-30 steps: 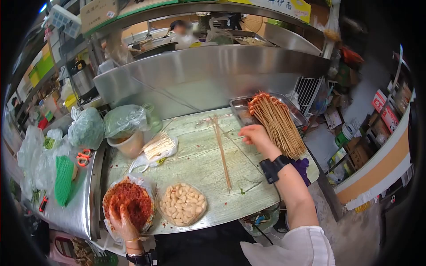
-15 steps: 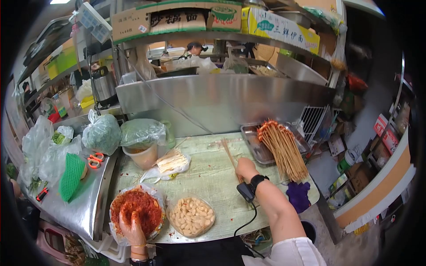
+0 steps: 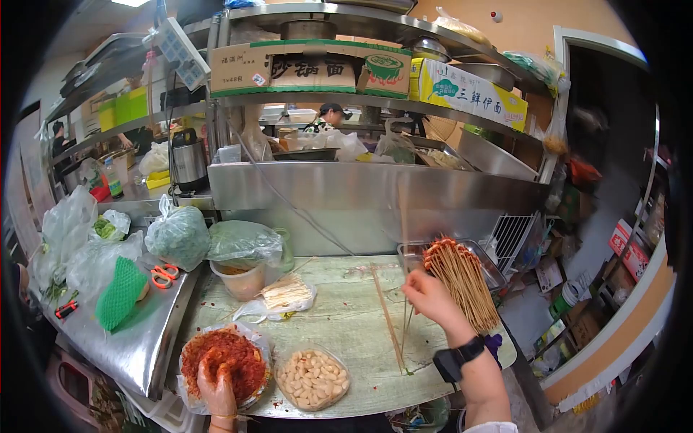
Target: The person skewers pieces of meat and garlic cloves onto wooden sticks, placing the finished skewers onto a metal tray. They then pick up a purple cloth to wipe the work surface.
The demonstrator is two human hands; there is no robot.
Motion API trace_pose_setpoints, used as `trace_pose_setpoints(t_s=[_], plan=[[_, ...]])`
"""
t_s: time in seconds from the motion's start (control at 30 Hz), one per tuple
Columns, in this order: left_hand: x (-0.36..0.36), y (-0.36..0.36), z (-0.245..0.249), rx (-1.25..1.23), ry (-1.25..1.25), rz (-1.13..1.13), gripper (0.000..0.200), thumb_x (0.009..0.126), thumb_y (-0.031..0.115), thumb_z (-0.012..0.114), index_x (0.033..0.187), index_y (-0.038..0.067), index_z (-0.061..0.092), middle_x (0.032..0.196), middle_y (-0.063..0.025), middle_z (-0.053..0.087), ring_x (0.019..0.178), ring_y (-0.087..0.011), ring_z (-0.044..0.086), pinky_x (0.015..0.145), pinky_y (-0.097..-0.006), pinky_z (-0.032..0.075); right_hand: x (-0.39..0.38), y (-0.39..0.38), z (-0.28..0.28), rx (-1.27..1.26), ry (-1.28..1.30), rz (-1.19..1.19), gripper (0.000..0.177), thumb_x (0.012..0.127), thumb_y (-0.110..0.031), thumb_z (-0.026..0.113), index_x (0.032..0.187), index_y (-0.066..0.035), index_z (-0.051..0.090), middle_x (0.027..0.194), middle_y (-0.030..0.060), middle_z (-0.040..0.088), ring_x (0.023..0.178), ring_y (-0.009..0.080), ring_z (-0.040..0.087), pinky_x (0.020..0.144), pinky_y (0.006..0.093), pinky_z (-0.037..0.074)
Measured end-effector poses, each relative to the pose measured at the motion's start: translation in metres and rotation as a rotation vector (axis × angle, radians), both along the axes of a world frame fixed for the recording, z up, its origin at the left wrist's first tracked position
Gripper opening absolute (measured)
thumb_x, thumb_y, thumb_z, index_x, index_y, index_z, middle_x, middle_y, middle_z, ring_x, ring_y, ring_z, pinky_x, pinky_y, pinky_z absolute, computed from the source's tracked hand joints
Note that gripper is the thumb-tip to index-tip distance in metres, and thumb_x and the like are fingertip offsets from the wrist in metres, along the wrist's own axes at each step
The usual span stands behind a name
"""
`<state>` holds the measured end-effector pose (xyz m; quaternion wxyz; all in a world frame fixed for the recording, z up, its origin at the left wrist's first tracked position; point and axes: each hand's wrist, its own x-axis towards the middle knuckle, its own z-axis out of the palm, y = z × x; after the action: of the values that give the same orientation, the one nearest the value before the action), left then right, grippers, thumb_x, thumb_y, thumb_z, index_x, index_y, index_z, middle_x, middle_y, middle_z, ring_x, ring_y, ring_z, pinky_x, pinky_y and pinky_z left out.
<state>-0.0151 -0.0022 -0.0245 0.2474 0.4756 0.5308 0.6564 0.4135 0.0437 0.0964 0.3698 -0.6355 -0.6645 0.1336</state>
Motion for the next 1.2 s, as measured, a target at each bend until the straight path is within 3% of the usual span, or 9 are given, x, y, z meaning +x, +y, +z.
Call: trace_pose_setpoints(t_s=[0.13,0.3,0.37,0.47,0.5,0.67,0.87,1.03,1.2], plan=[[-0.005,0.003,-0.004,0.016,0.014,-0.044,0.034,0.084,0.002,0.055,0.117,-0.006,0.051,0.113,-0.0137,0.057,0.103,-0.0214,0.054,0.091,-0.0319,0.043,-0.032,-0.045,0.045,0.032,0.591,0.056,0.005,0.092,-0.008,0.048,0.090,-0.003,0.049,0.067,0.0059,0.060,0.051,0.0110,0.056,0.046,0.0214,0.044],[-0.003,0.003,-0.001,0.000,-0.010,-0.065,0.034,0.083,0.003,0.056,0.115,-0.006,0.052,0.112,-0.0138,0.057,0.102,-0.0220,0.054,0.091,-0.0320,0.043,-0.074,-0.063,0.016,-0.113,0.963,0.334,0.010,0.094,-0.011,0.047,0.094,-0.001,0.051,0.079,0.0118,0.063,0.063,0.0145,0.063,0.054,0.0247,0.052],[-0.003,0.006,0.003,0.006,-0.026,-0.100,0.033,0.083,0.004,0.056,0.115,-0.006,0.052,0.112,-0.0139,0.057,0.102,-0.0226,0.055,0.091,-0.0320,0.043,-0.095,-0.065,0.000,-0.180,0.952,0.385,0.012,0.094,-0.011,0.047,0.096,0.000,0.053,0.080,0.0112,0.064,0.064,0.0142,0.063,0.057,0.0244,0.052],[-0.018,0.008,-0.009,0.013,0.474,0.074,0.031,0.084,0.007,0.056,0.112,-0.006,0.054,0.111,-0.0143,0.058,0.101,-0.0223,0.056,0.091,-0.0322,0.042,-0.108,-0.069,-0.009,-0.316,0.876,0.467,0.016,0.095,-0.011,0.047,0.100,0.001,0.056,0.084,0.0098,0.064,0.065,0.0132,0.063,0.060,0.0236,0.051],[-0.003,-0.003,0.036,-0.010,0.223,-0.049,0.029,0.084,0.007,0.056,0.110,-0.006,0.056,0.106,-0.0125,0.061,0.098,-0.0208,0.057,0.089,-0.0312,0.044,-0.116,-0.069,-0.013,-0.353,0.821,0.498,0.018,0.095,-0.011,0.047,0.101,0.002,0.057,0.085,0.0091,0.064,0.065,0.0127,0.062,0.062,0.0231,0.051],[-0.041,0.014,0.047,-0.097,-0.208,-0.259,0.026,0.087,0.004,0.056,0.111,-0.005,0.058,0.099,-0.0066,0.063,0.087,-0.0129,0.059,0.078,-0.0246,0.048,-0.141,-0.070,-0.034,-0.409,0.754,0.505,0.018,0.093,-0.011,0.049,0.094,0.003,0.059,0.080,0.0075,0.062,0.063,0.0118,0.060,0.061,0.0235,0.050],[-0.073,0.010,0.051,-0.126,-0.208,-0.239,0.019,0.085,0.004,0.058,0.102,-0.004,0.061,0.090,-0.0067,0.065,0.080,-0.0129,0.060,0.069,-0.0243,0.049,-0.162,-0.074,-0.054,-0.256,0.626,0.521,0.019,0.094,-0.012,0.049,0.088,0.004,0.058,0.075,0.0047,0.059,0.064,0.0097,0.057,0.058,0.0222,0.047],[-0.094,0.015,0.045,-0.164,0.797,-0.090,0.013,0.076,0.006,0.064,0.087,0.002,0.069,0.083,-0.0106,0.067,0.075,-0.0215,0.063,0.070,-0.0310,0.049,-0.138,-0.082,-0.027,-0.141,0.815,0.359,0.026,0.096,-0.019,0.046,0.085,0.002,0.056,0.071,0.0059,0.058,0.062,0.0117,0.056,0.056,0.0245,0.048],[-0.097,0.032,0.036,-0.082,1.240,0.015,0.013,0.066,0.017,0.072,0.073,0.007,0.068,0.074,-0.0129,0.061,0.073,-0.0317,0.059,0.066,-0.0410,0.048,-0.137,-0.090,-0.033,-0.035,0.864,0.268,0.029,0.097,-0.022,0.045,0.083,0.001,0.056,0.070,0.0069,0.057,0.061,0.0124,0.056,0.054,0.0242,0.048]])
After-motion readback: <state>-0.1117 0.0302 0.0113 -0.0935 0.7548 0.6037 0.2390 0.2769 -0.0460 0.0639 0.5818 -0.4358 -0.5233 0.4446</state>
